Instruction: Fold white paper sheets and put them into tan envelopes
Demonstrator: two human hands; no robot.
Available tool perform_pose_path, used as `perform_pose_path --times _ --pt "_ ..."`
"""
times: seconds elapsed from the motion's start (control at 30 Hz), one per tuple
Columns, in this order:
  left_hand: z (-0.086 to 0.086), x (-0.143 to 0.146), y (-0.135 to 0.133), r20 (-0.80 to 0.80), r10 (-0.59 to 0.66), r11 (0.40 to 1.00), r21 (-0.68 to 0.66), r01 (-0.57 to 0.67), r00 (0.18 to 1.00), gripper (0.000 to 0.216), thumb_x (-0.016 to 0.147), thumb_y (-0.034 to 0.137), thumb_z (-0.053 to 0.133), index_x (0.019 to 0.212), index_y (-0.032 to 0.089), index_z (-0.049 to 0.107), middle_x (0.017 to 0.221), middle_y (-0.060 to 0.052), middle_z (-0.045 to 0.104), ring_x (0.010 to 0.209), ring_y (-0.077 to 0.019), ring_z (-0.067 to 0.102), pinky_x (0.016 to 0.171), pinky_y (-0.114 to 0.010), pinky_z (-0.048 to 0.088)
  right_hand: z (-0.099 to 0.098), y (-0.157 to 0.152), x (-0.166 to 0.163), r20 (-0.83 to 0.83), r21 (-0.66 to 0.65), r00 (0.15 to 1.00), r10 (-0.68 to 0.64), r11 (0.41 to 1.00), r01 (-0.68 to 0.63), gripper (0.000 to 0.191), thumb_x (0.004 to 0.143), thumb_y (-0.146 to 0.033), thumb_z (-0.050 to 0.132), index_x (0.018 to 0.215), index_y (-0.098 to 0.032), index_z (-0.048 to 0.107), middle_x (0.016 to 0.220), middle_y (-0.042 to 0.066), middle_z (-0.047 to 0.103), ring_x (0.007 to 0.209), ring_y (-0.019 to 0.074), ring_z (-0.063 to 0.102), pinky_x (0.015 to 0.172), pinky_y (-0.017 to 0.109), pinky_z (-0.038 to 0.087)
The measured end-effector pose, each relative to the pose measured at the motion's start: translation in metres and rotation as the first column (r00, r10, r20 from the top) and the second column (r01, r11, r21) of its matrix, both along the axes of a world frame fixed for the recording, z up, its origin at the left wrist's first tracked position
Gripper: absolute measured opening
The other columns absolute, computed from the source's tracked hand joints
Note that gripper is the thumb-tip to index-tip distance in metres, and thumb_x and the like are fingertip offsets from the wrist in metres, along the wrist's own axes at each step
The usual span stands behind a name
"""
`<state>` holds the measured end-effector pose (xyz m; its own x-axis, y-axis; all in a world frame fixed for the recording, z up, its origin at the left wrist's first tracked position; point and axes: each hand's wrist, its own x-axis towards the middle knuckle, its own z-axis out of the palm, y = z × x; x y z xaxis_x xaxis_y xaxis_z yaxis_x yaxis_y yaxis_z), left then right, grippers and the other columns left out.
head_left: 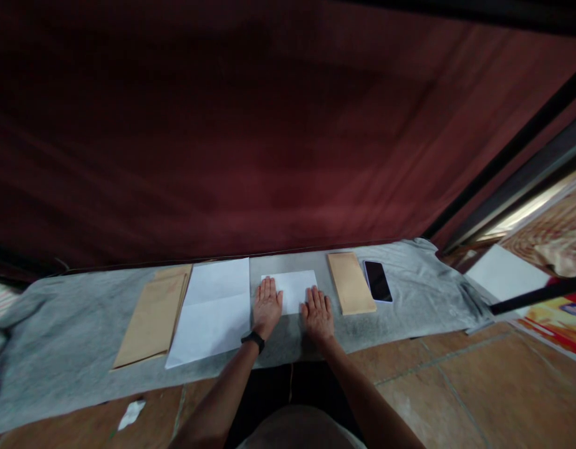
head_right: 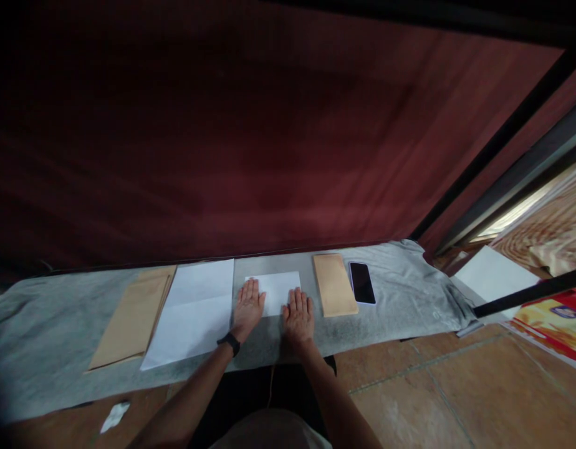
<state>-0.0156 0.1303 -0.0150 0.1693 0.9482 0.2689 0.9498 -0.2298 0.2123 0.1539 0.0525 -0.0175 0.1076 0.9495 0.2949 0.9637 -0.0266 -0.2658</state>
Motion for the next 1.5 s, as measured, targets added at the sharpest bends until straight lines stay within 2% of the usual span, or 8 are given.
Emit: perform_pose_path --times 0.17,0.3,0.4,0.67,0.93,1.2,1.37,1.5 --pt "0.001 -0.005 -0.011 0.016 -0.021 0.999 0.028 0.02 1.0 0.06 0.102 0.034 0.031 0.15 0.0 0.039 0.158 -0.023 0.036 0.151 -0.0314 0.027 0.122 -0.051 0.026 0.011 0.023 -0.012 -0.026 -0.04 1.0 0.002 0.999 -0.003 0.051 0.105 -0.028 0.031 0.151 -0.009 0.042 0.157 0.016 0.041 0.145 0.0307 0.038 0.12 0.053 0.023" --pt "0.003 -0.004 -0.012 0.032 -0.022 0.999 0.047 0.02 0.999 0.06 0.101 0.033 0.031 0.151 0.002 0.038 0.158 -0.021 0.037 0.151 -0.0304 0.027 0.122 -0.051 0.027 0.017 0.051 -0.024 -0.039 -0.047 0.977 0.211 0.976 -0.213 0.05 0.106 -0.032 0.032 0.15 -0.015 0.045 0.157 0.011 0.042 0.145 0.0246 0.04 0.119 0.043 0.028" --pt "0.002 -0.004 -0.012 0.029 -0.02 0.998 0.062 0.018 0.999 0.06 0.101 0.034 0.031 0.151 0.001 0.037 0.158 -0.022 0.037 0.151 -0.031 0.029 0.121 -0.051 0.027 0.015 0.065 -0.021 0.002 -0.044 0.964 0.265 0.963 -0.265 0.047 0.106 -0.032 0.033 0.148 -0.017 0.049 0.156 0.01 0.044 0.145 0.0247 0.04 0.12 0.044 0.027" --pt "0.0 -0.004 -0.012 0.044 -0.012 0.998 0.064 0.009 0.999 0.061 0.1 0.033 0.033 0.153 0.002 0.035 0.158 -0.021 0.037 0.151 -0.0297 0.028 0.122 -0.051 0.025 0.003 0.076 0.01 0.058 -0.015 0.996 0.064 0.998 -0.063 0.051 0.105 -0.034 0.035 0.15 -0.013 0.045 0.156 0.017 0.043 0.144 0.0291 0.04 0.118 0.049 0.027" --pt "0.005 -0.002 -0.014 0.122 -0.005 1.0 0.007 0.004 0.992 0.061 0.099 0.032 0.037 0.152 0.002 0.036 0.16 -0.021 0.033 0.151 -0.0301 0.027 0.124 -0.051 0.021 0.007 0.061 0.024 -0.048 0.027 0.993 -0.105 0.994 0.107 0.05 0.103 -0.025 0.03 0.147 -0.007 0.047 0.148 0.02 0.052 0.139 0.0279 0.045 0.116 0.048 0.029" --pt "0.008 -0.001 -0.013 0.132 -0.003 1.0 0.001 0.002 0.991 0.062 0.1 0.034 0.034 0.153 0.001 0.034 0.16 -0.022 0.032 0.151 -0.0307 0.027 0.124 -0.053 0.022 0.022 0.028 0.014 -0.136 -0.128 0.963 -0.234 0.968 0.218 0.045 0.092 -0.022 0.049 0.136 -0.012 0.057 0.127 0.02 0.063 0.114 0.0311 0.058 0.096 0.041 0.044" --pt "0.009 -0.003 -0.014 0.097 -0.018 1.0 0.006 0.017 0.995 0.062 0.101 0.036 0.033 0.151 0.0 0.038 0.159 -0.022 0.034 0.151 -0.0302 0.028 0.124 -0.05 0.022 0.037 0.035 0.016 -0.599 -0.212 0.724 -0.342 0.94 0.268 0.032 0.081 -0.015 0.056 0.111 -0.011 0.067 0.11 0.019 0.066 0.112 0.0303 0.06 0.096 0.039 0.046" --pt "0.01 -0.004 -0.015 0.105 -0.017 1.0 0.005 0.017 0.994 0.061 0.102 0.037 0.03 0.15 0.001 0.04 0.157 -0.022 0.039 0.15 -0.029 0.03 0.123 -0.049 0.023 0.044 0.039 0.023 -0.751 -0.245 0.578 -0.32 0.947 0.207 0.012 0.074 -0.021 0.061 0.084 -0.016 0.066 0.082 0.008 0.068 0.089 0.0246 0.066 0.078 0.033 0.053"
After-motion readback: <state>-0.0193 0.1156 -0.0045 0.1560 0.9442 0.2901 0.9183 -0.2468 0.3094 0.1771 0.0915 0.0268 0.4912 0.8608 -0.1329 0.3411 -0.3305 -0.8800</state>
